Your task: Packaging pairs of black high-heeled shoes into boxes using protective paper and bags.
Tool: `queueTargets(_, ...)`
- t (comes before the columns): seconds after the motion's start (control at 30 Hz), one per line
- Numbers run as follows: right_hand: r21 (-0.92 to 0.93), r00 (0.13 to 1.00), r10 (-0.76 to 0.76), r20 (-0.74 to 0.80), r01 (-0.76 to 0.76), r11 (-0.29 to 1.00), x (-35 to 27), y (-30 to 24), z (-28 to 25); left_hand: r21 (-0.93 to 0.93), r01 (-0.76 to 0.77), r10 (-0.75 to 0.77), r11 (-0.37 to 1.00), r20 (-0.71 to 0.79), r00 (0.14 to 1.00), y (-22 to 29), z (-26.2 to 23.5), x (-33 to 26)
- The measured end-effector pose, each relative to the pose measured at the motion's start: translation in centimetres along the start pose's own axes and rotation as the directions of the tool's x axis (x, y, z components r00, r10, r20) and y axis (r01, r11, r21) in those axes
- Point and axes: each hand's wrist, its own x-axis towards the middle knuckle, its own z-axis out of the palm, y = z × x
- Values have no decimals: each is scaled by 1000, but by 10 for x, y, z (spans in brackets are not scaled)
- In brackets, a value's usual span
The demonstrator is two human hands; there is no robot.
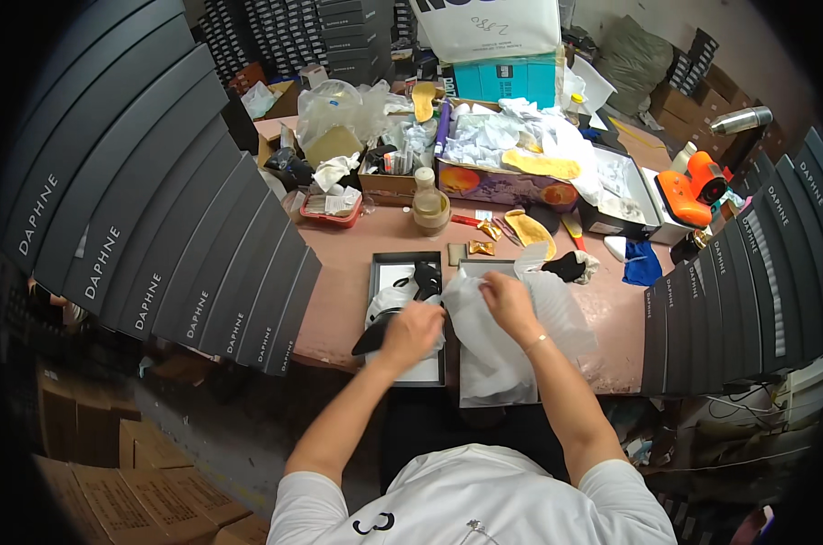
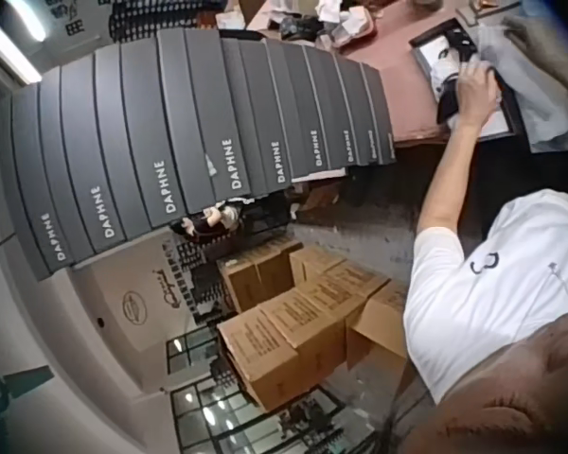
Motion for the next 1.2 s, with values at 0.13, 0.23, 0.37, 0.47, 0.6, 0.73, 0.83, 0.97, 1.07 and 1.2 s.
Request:
queueTargets(0.13, -267, 996, 27, 90, -2, 964, -4, 24, -13, 143, -180, 137, 973, 269, 953, 25, 35, -34)
queueTargets(0.23, -424, 977, -195, 86, 213, 880, -14, 130, 1, 24, -92, 92, 996, -8, 996, 14, 69, -45)
queueTargets(0.37, -456, 971, 101, 218, 10, 890, -22, 98, 23, 232, 181, -147, 956, -157, 977, 9, 29, -37)
queueTargets(0.47, -459, 967, 8, 255, 113, 881, -12, 18, 17, 314, 407, -456, 858, 100, 884, -25, 30, -40)
queueTargets(0.6, -176, 892, -441, 103, 453, 874, -30, -35, -11, 302, 512, -522, 804, -55, 851, -26, 35, -19)
queueTargets(0.73, 46, 723, -507, 469, 553, 832, -68, -79, 13, 371, 431, -520, 822, 181, 835, -68, 58, 1)
queueTargets(0.83, -217, 832, -298, 467, 435, 874, -67, -90, 15, 72, 417, -417, 906, -8, 909, -59, 38, -3)
queueTargets(0.97, -366, 949, -112, 295, 221, 904, -41, -58, 10, -463, 522, -602, 716, -31, 798, -32, -44, -1)
queueTargets(1.07, -236, 973, -30, 228, 85, 968, -51, 30, 25, -669, 366, -576, 647, -115, 809, -12, -62, 4)
queueTargets(1.2, -237, 996, -79, -32, 69, 969, -57, 37, 21, -552, 330, -487, 766, -162, 858, 26, -77, -7)
